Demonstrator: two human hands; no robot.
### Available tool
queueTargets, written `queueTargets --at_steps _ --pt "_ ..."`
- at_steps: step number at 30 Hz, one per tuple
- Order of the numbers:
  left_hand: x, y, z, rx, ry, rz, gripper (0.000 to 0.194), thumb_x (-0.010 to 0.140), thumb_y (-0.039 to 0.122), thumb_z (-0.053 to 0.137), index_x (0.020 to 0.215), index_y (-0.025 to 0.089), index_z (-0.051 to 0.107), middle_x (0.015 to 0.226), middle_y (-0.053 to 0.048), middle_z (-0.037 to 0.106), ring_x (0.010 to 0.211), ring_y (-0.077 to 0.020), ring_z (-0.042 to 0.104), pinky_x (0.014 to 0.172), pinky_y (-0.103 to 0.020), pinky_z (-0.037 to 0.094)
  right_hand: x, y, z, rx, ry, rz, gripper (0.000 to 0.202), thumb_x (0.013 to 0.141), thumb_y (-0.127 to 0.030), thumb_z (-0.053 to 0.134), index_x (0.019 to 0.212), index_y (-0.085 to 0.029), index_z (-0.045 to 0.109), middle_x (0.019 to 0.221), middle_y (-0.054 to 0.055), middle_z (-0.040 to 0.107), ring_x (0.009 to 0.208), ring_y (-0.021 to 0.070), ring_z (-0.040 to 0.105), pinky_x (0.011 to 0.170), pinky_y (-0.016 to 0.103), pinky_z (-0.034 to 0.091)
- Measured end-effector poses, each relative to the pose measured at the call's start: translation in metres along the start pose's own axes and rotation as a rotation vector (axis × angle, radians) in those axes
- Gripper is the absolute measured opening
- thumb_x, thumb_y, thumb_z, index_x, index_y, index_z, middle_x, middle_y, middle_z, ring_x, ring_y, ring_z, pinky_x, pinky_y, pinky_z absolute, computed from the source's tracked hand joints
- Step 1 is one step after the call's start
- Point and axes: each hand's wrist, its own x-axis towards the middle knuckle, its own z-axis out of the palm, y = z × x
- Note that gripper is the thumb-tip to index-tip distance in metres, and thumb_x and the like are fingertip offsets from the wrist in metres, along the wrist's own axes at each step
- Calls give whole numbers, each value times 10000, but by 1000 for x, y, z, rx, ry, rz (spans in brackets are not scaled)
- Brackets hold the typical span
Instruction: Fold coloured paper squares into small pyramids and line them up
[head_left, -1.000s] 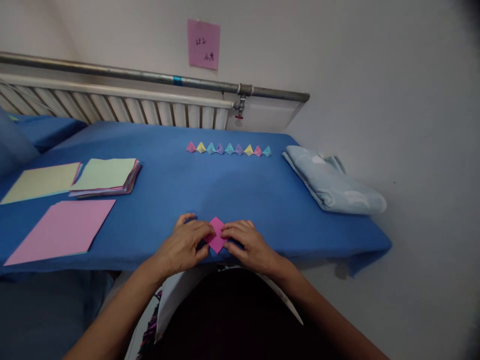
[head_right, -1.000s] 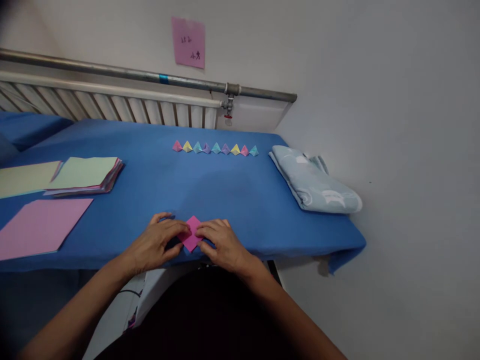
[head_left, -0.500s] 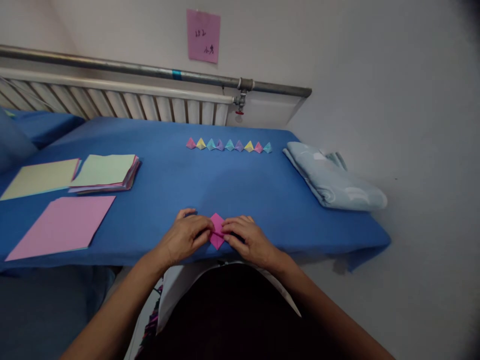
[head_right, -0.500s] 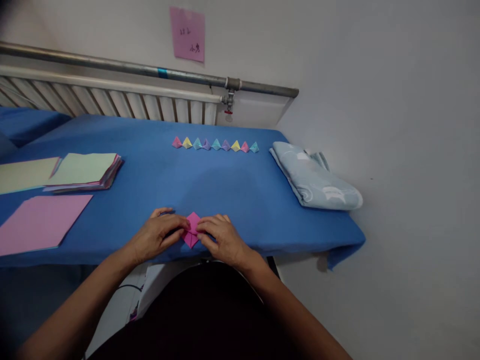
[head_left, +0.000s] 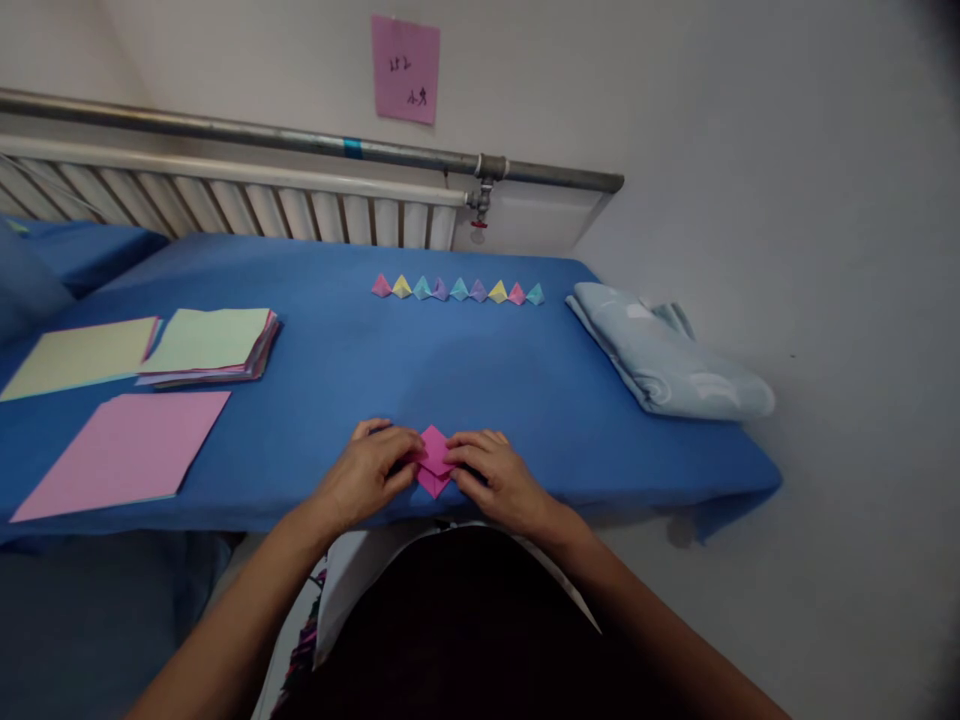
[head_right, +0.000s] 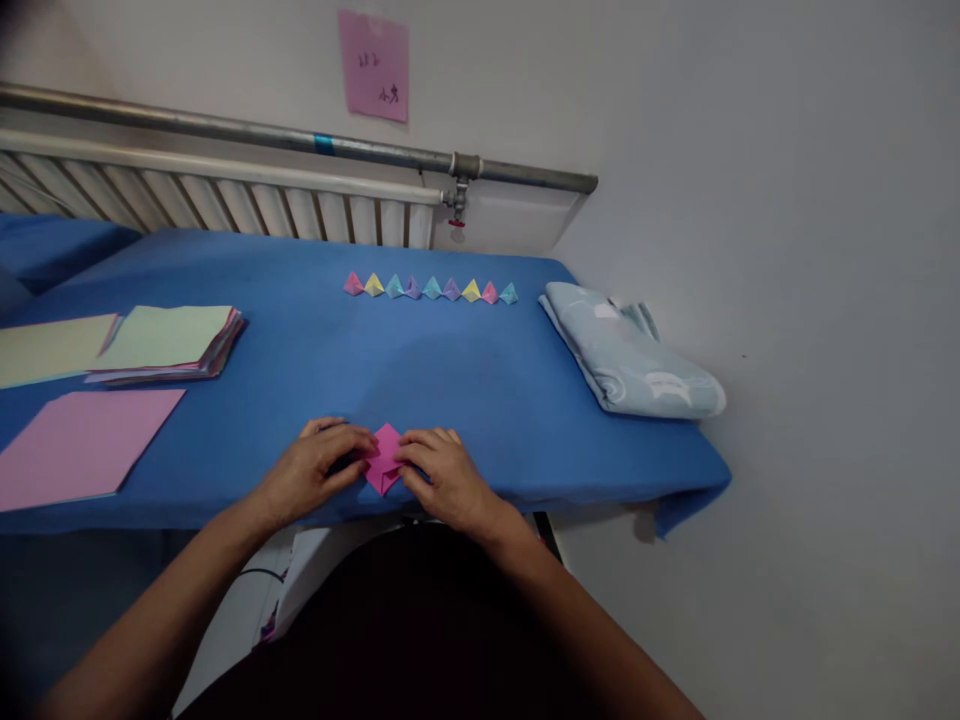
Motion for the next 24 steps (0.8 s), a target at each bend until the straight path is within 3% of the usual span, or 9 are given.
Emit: queueTargets --at_steps 7,14,24 --pt "-7 -1 8 104 118 62 138 870 195 496 957 186 604 1119 -88 637 1051 -203 559 935 -400 388 -4 1 3 -33 29 10 180 855 -150 532 997 -185 637 1105 80 627 980 212 543 868 379 388" --pt "-8 -3 11 146 184 46 159 895 224 482 894 193 638 1026 -59 679 996 -195 603 964 -444 369 -3 1 5 -25 96 55 146 880 -152 503 929 -192 635 1017 67 659 927 201 571 829 368 408" --pt "-8 -1 12 102 213 -115 134 881 253 505 844 209 626 1031 -53 669 998 -207 599 964 -477 358 3 1 7 -17 136 260 88 850 -184 556 789 -190 619 1053 83 646 998 223 571 874 399 404"
